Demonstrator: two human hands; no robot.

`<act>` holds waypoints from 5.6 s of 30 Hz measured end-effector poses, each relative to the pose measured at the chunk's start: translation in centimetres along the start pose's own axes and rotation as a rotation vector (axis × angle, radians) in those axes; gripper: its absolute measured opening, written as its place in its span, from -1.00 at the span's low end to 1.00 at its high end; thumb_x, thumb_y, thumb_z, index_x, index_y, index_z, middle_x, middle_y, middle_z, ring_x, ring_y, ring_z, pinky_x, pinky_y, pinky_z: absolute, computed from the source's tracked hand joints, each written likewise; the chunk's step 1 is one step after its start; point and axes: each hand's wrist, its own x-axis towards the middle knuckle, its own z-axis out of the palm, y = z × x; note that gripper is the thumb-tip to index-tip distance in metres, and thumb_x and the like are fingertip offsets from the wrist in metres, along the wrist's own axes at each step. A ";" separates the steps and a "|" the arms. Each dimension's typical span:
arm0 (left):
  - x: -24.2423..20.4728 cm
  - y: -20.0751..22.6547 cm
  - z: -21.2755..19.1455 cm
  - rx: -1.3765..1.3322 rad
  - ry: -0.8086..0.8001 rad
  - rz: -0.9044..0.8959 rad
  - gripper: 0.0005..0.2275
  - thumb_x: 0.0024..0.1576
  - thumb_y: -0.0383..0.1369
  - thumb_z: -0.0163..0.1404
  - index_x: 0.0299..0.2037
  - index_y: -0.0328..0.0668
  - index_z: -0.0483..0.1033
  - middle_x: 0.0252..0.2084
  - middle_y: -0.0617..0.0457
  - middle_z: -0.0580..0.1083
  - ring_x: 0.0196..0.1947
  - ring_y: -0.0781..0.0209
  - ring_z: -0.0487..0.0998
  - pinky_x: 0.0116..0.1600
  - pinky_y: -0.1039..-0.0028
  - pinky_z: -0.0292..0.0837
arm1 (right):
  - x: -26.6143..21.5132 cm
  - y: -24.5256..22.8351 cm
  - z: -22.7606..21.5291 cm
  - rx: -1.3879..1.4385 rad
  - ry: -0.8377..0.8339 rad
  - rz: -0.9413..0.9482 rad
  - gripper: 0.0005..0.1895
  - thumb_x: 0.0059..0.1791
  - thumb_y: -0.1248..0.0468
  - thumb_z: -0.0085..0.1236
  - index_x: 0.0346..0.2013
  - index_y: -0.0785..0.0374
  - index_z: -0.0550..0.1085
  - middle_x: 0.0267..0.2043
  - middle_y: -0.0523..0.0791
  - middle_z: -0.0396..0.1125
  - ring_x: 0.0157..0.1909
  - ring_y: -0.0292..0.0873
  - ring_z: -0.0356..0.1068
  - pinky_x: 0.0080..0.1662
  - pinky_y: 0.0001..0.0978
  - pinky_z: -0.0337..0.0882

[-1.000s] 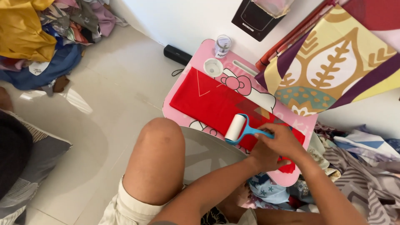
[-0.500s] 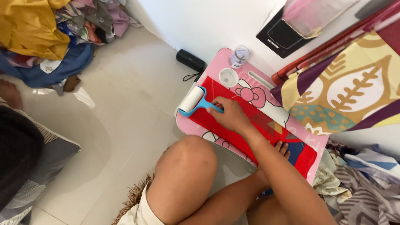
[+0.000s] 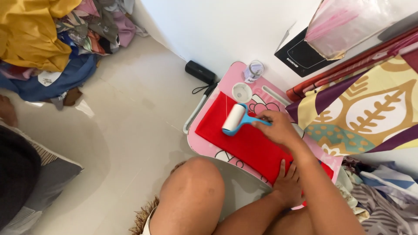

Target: Using a lint roller to clean a red cloth on a small table, including folding and unfolding the cloth to reach all surfaces.

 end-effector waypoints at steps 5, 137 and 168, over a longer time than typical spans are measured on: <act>-2.3 0.5 -4.9 -0.100 -0.122 0.005 -0.39 0.21 -0.11 -0.46 0.50 -0.07 0.03 0.55 -0.04 0.04 0.64 0.03 -0.47 0.47 -0.16 -1.09 | 1.6 -4.2 2.6 0.013 -0.009 -0.127 -0.81 -0.01 0.09 0.16 -0.25 0.11 0.57 -0.38 -0.18 0.39 -0.31 -0.22 0.28 -0.24 -0.29 0.23; -5.7 -17.5 -17.1 0.386 0.537 -0.490 -0.52 0.40 -0.04 -0.41 0.48 0.07 0.20 0.58 0.00 0.06 0.60 -0.03 -0.13 0.54 -0.14 -0.51 | -22.0 24.1 -12.2 0.210 0.164 0.547 -0.49 -0.01 0.09 0.30 0.08 0.44 0.58 0.14 0.34 0.35 0.25 0.41 0.30 0.06 0.16 0.53; -5.9 -17.1 -17.9 0.359 0.497 -0.494 -0.50 0.39 -0.02 -0.43 0.49 0.06 0.18 0.59 -0.01 0.03 0.60 -0.05 -0.16 0.53 -0.16 -0.52 | -20.4 23.4 -12.2 0.157 0.149 0.506 -0.50 0.01 0.10 0.27 0.07 0.48 0.58 0.01 0.31 0.43 0.18 0.38 0.37 0.07 0.14 0.48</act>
